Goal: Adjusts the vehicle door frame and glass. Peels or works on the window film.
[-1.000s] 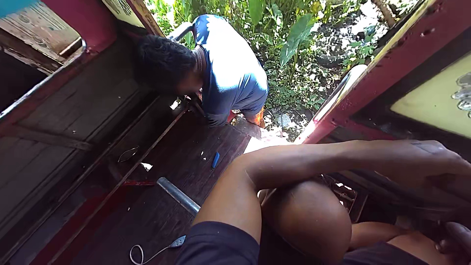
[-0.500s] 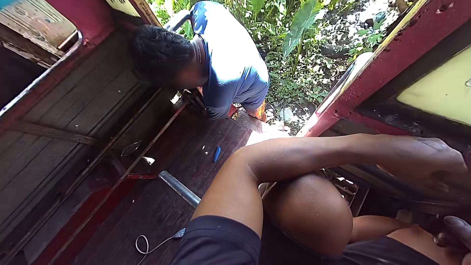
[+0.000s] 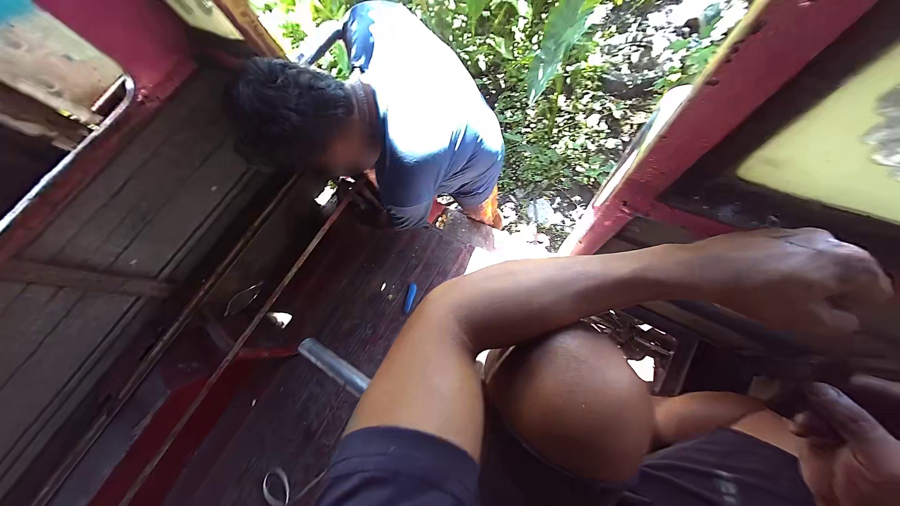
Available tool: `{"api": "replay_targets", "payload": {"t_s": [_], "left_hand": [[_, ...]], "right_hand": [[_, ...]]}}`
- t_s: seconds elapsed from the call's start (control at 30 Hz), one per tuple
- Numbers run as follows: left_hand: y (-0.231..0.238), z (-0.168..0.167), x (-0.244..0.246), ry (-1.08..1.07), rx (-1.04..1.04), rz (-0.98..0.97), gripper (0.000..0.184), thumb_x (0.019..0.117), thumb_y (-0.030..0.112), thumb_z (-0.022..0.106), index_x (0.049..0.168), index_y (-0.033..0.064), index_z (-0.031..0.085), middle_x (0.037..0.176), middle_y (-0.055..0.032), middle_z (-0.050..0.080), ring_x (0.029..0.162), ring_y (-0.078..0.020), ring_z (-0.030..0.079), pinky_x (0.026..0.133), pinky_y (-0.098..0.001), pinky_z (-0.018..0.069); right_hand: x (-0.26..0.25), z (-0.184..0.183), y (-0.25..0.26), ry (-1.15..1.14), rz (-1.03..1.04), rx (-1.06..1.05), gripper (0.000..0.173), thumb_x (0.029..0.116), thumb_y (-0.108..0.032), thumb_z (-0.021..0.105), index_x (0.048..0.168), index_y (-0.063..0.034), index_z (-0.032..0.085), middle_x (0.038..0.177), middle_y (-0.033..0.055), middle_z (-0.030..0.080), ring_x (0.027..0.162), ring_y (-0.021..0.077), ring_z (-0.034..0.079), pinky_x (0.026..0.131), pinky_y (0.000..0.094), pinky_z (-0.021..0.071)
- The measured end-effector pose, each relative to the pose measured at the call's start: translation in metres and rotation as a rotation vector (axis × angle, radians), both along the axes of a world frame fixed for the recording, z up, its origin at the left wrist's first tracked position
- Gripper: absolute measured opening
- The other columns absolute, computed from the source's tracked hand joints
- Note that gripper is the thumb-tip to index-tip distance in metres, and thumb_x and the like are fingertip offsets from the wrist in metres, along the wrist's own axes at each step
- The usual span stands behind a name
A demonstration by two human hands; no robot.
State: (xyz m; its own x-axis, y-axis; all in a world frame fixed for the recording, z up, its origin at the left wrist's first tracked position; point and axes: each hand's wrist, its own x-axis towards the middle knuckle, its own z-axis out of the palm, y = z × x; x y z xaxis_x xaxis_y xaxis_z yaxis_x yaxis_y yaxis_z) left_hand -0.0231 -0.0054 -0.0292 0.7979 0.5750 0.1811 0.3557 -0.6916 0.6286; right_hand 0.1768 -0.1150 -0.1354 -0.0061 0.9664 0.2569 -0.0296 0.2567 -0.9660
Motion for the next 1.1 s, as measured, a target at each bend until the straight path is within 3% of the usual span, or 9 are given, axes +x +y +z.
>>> {"api": "replay_targets", "payload": {"t_s": [0.07, 0.2, 0.27, 0.37, 0.47, 0.63, 0.77, 0.93, 1.1], "left_hand": [[-0.001, -0.005, -0.001, -0.065, 0.01, -0.022, 0.013, 0.0946, 0.008, 0.066, 0.097, -0.0029, 0.073, 0.084, -0.014, 0.071, 0.081, -0.0246, 0.068, 0.075, -0.0425, 0.0524], [0.009, -0.021, 0.004, -0.155, -0.041, -0.07, 0.025, 0.0943, -0.002, 0.062, 0.119, -0.0022, 0.066, 0.088, -0.0135, 0.07, 0.077, -0.0216, 0.068, 0.075, -0.0403, 0.0583], [0.013, -0.024, 0.006, -0.237, -0.15, -0.059, 0.027, 0.0919, -0.003, 0.065, 0.119, -0.0022, 0.066, 0.084, -0.0092, 0.067, 0.072, -0.014, 0.064, 0.069, -0.0322, 0.0562], [0.009, -0.019, 0.004, -0.341, -0.317, -0.016, 0.031, 0.0877, -0.005, 0.066, 0.118, -0.0024, 0.064, 0.091, -0.0052, 0.07, 0.079, -0.0077, 0.067, 0.073, -0.0257, 0.0583], [0.007, -0.019, 0.0, -0.403, -0.44, 0.005, 0.033, 0.0868, -0.009, 0.065, 0.118, 0.001, 0.063, 0.092, -0.0064, 0.07, 0.077, -0.0116, 0.068, 0.071, -0.0279, 0.0595], [0.006, -0.019, 0.001, -0.451, -0.648, 0.035, 0.036, 0.0882, -0.014, 0.059, 0.122, -0.0005, 0.063, 0.098, -0.0085, 0.073, 0.085, -0.0163, 0.072, 0.082, -0.0357, 0.0615], [0.006, -0.022, 0.002, -0.446, -0.71, 0.017, 0.041, 0.0908, -0.013, 0.054, 0.129, -0.0004, 0.06, 0.103, -0.0107, 0.073, 0.087, -0.0166, 0.073, 0.083, -0.0354, 0.0616], [0.005, -0.019, 0.004, -0.407, -0.728, 0.084, 0.03, 0.1045, 0.001, 0.047, 0.13, -0.0006, 0.062, 0.094, -0.0124, 0.076, 0.083, -0.0182, 0.075, 0.082, -0.0363, 0.0631], [0.013, -0.026, 0.0, -0.32, -0.644, -0.009, 0.045, 0.093, -0.008, 0.06, 0.137, -0.0007, 0.057, 0.105, -0.0102, 0.076, 0.095, -0.0164, 0.074, 0.091, -0.0347, 0.0608]], "right_hand": [[-0.01, 0.009, -0.004, -0.021, -0.032, 0.012, 0.018, 0.0894, -0.011, 0.07, 0.095, -0.0279, 0.072, 0.081, -0.0196, 0.071, 0.06, -0.0046, 0.062, 0.053, 0.0144, 0.0531], [-0.022, 0.015, 0.001, 0.082, -0.148, -0.009, 0.016, 0.0853, -0.002, 0.07, 0.091, -0.0166, 0.073, 0.078, -0.0102, 0.072, 0.061, 0.001, 0.063, 0.056, 0.0208, 0.0545], [-0.022, 0.017, 0.004, 0.13, -0.172, -0.012, 0.016, 0.085, 0.001, 0.069, 0.088, -0.0138, 0.073, 0.076, -0.0072, 0.071, 0.06, 0.0013, 0.061, 0.056, 0.021, 0.0537], [-0.02, 0.02, 0.004, 0.155, -0.203, -0.012, 0.015, 0.0848, 0.002, 0.069, 0.089, -0.0123, 0.073, 0.073, -0.0057, 0.069, 0.058, 0.0017, 0.06, 0.056, 0.0204, 0.0531], [-0.021, 0.02, 0.004, 0.171, -0.227, -0.013, 0.014, 0.085, 0.002, 0.069, 0.088, -0.0113, 0.073, 0.074, -0.0048, 0.07, 0.06, 0.002, 0.061, 0.057, 0.0201, 0.0535], [-0.021, 0.024, 0.006, 0.125, -0.284, -0.009, 0.011, 0.0862, 0.001, 0.069, 0.09, -0.0093, 0.072, 0.076, -0.0043, 0.071, 0.062, 0.0022, 0.062, 0.059, 0.0198, 0.0542], [-0.019, 0.029, 0.01, 0.047, -0.32, 0.033, 0.01, 0.0889, -0.002, 0.068, 0.092, -0.0099, 0.073, 0.078, -0.005, 0.07, 0.064, 0.0017, 0.062, 0.059, 0.0187, 0.0536], [-0.017, 0.027, 0.013, 0.038, -0.334, 0.069, 0.009, 0.0889, -0.002, 0.067, 0.092, -0.0082, 0.073, 0.083, -0.0035, 0.072, 0.072, 0.0027, 0.067, 0.067, 0.0204, 0.0577], [0.003, 0.044, 0.028, -0.093, -0.486, 0.169, 0.009, 0.0872, -0.005, 0.067, 0.092, -0.01, 0.072, 0.076, -0.0092, 0.067, 0.061, -0.003, 0.058, 0.057, 0.0165, 0.0508]]}}
